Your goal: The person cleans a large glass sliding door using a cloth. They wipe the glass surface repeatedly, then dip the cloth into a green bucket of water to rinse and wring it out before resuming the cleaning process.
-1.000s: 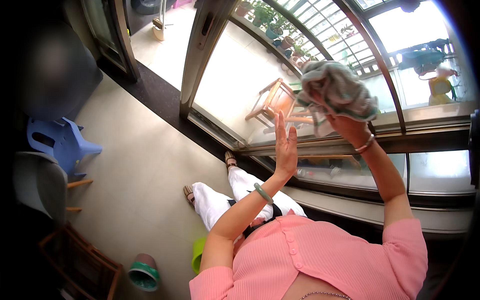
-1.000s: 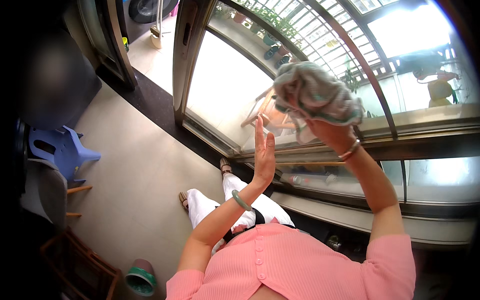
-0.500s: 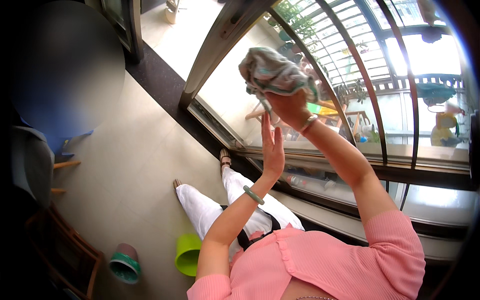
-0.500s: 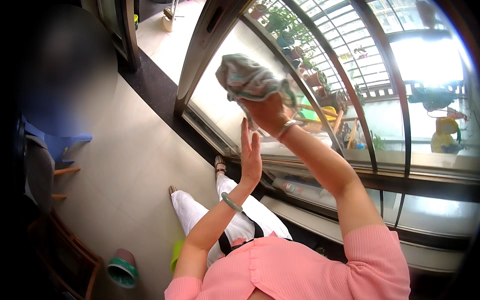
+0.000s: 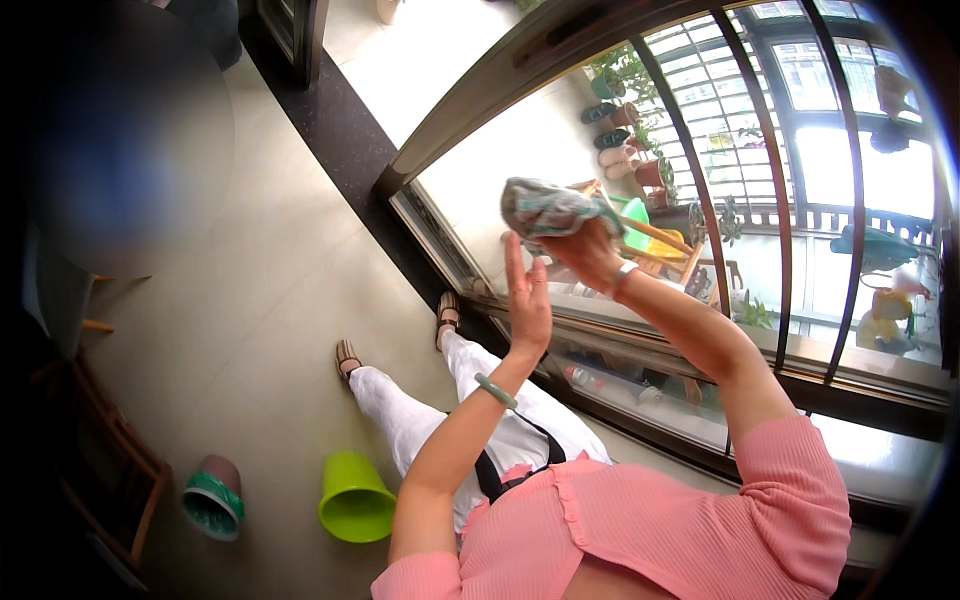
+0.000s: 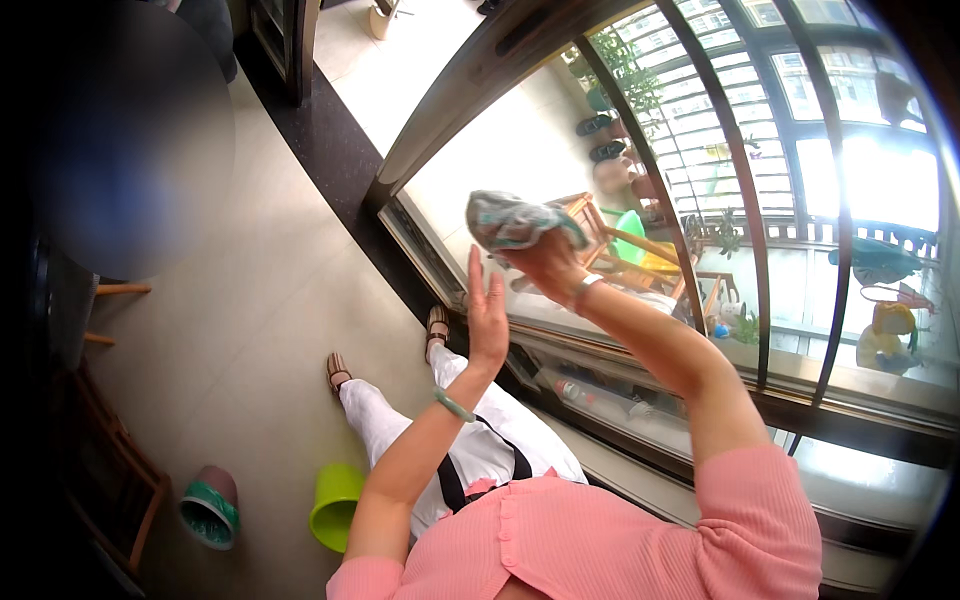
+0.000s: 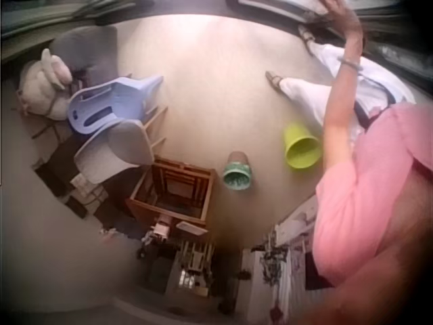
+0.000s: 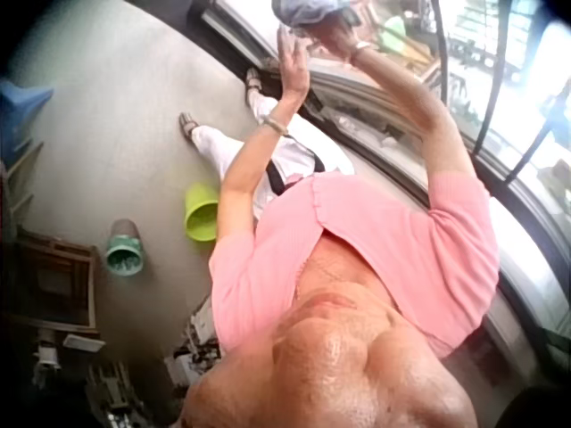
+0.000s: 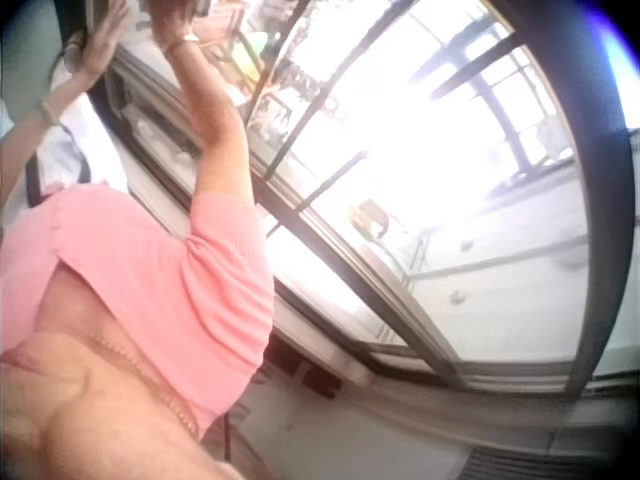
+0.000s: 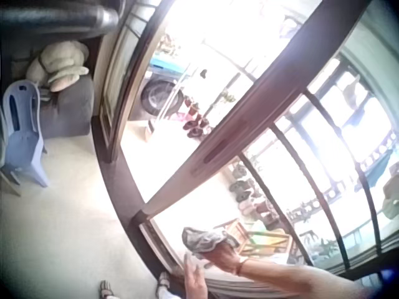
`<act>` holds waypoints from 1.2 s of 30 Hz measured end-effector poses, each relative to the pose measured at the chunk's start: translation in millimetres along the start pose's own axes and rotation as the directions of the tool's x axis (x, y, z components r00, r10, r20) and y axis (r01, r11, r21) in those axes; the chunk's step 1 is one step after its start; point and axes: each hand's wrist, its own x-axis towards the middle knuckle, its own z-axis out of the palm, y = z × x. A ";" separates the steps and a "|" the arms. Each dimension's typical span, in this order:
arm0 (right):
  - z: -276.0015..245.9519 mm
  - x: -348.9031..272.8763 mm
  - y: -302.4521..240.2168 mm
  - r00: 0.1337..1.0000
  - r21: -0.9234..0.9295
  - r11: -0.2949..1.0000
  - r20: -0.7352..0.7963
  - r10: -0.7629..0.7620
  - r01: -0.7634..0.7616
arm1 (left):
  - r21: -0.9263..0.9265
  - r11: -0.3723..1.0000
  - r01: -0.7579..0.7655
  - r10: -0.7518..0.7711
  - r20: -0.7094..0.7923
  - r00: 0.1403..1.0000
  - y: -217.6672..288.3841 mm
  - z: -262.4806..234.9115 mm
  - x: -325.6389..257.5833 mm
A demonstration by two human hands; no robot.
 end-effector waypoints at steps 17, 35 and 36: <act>-159.7 53.8 -38.0 0.820 -0.790 0.604 -0.277 -0.501 0.102 | -0.073 0.983 -0.167 0.171 0.051 0.984 28.9 40.1 5.0; -233.1 -80.4 -28.4 0.930 -0.633 0.771 -0.239 -0.279 0.069 | -0.091 0.925 -0.370 0.380 0.242 0.893 67.9 78.6 -20.3; -258.7 -77.5 -31.8 0.897 -0.729 0.683 -0.268 -0.352 0.051 | -0.108 0.902 -0.417 0.431 0.269 0.861 80.4 85.3 -21.0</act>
